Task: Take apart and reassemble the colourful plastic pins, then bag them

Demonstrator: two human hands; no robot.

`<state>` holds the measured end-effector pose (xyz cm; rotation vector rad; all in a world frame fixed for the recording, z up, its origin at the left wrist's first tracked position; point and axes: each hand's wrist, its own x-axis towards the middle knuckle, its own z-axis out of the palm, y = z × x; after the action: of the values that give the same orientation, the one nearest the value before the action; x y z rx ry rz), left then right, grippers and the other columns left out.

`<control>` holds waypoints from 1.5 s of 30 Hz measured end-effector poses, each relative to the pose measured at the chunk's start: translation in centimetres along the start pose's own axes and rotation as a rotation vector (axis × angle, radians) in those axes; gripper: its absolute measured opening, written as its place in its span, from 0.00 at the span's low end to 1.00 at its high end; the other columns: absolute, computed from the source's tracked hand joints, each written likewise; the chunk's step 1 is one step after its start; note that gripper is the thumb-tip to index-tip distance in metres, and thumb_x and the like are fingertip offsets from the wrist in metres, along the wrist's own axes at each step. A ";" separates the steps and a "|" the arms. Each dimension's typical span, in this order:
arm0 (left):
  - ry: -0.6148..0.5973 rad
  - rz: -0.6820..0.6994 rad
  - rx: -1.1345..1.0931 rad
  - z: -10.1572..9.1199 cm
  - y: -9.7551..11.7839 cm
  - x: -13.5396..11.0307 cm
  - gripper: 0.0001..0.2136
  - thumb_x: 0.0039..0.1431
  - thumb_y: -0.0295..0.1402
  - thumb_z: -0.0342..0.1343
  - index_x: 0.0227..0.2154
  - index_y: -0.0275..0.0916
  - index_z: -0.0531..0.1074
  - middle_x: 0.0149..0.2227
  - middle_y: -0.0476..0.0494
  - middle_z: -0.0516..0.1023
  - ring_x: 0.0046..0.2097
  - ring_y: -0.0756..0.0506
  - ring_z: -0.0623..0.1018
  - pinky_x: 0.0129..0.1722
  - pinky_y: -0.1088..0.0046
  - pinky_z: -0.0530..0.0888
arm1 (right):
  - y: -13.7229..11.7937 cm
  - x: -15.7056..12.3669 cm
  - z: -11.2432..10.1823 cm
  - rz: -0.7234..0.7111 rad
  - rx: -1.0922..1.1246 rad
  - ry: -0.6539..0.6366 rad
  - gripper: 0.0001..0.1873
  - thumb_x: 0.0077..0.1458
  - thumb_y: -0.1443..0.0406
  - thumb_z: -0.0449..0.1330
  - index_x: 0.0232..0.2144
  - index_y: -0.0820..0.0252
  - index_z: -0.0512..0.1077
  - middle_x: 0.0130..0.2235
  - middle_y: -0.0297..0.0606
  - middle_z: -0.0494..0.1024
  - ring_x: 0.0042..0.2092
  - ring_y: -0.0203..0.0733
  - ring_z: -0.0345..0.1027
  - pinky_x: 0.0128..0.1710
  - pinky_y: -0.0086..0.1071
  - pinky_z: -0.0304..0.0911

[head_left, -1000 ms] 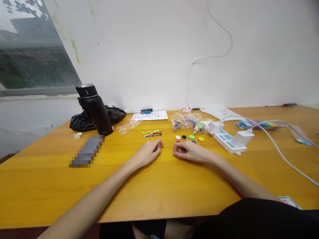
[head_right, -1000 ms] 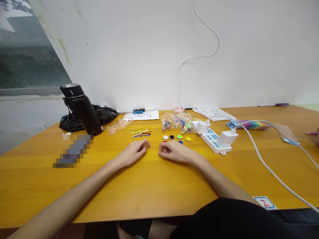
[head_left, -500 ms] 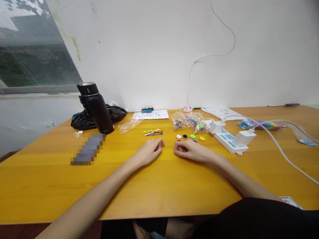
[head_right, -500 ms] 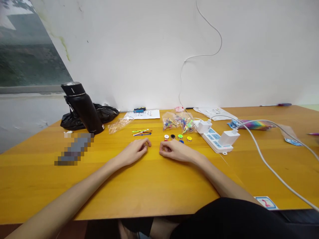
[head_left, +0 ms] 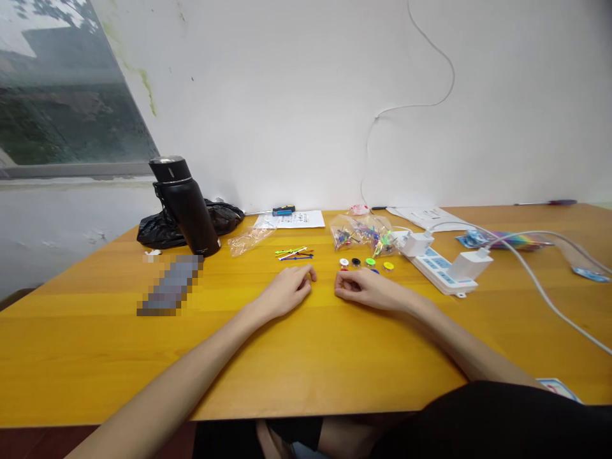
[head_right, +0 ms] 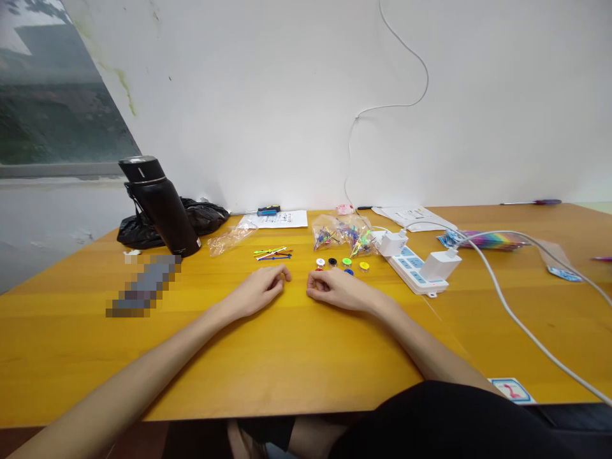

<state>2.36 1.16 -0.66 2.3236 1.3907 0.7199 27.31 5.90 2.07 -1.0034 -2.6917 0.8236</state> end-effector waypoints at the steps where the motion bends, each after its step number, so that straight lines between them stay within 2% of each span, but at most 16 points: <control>1: 0.001 0.000 -0.002 0.0 0.0 0.0 0.10 0.66 0.29 0.46 0.44 0.40 0.71 0.40 0.43 0.79 0.40 0.43 0.76 0.42 0.67 0.69 | 0.0 0.0 0.0 -0.001 -0.001 0.000 0.11 0.65 0.59 0.54 0.33 0.58 0.70 0.27 0.30 0.68 0.28 0.35 0.57 0.29 0.30 0.50; 45: 0.015 0.026 0.028 0.3 -0.3 0.0 0.09 0.66 0.29 0.46 0.44 0.41 0.70 0.40 0.44 0.79 0.41 0.43 0.76 0.42 0.67 0.69 | 0.5 0.1 0.0 -0.015 0.021 -0.003 0.11 0.66 0.58 0.54 0.34 0.58 0.70 0.27 0.29 0.68 0.29 0.35 0.57 0.29 0.29 0.52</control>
<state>2.31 1.29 -1.04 2.3662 1.3885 0.7313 27.55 6.29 1.80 -0.9771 -2.6839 0.8489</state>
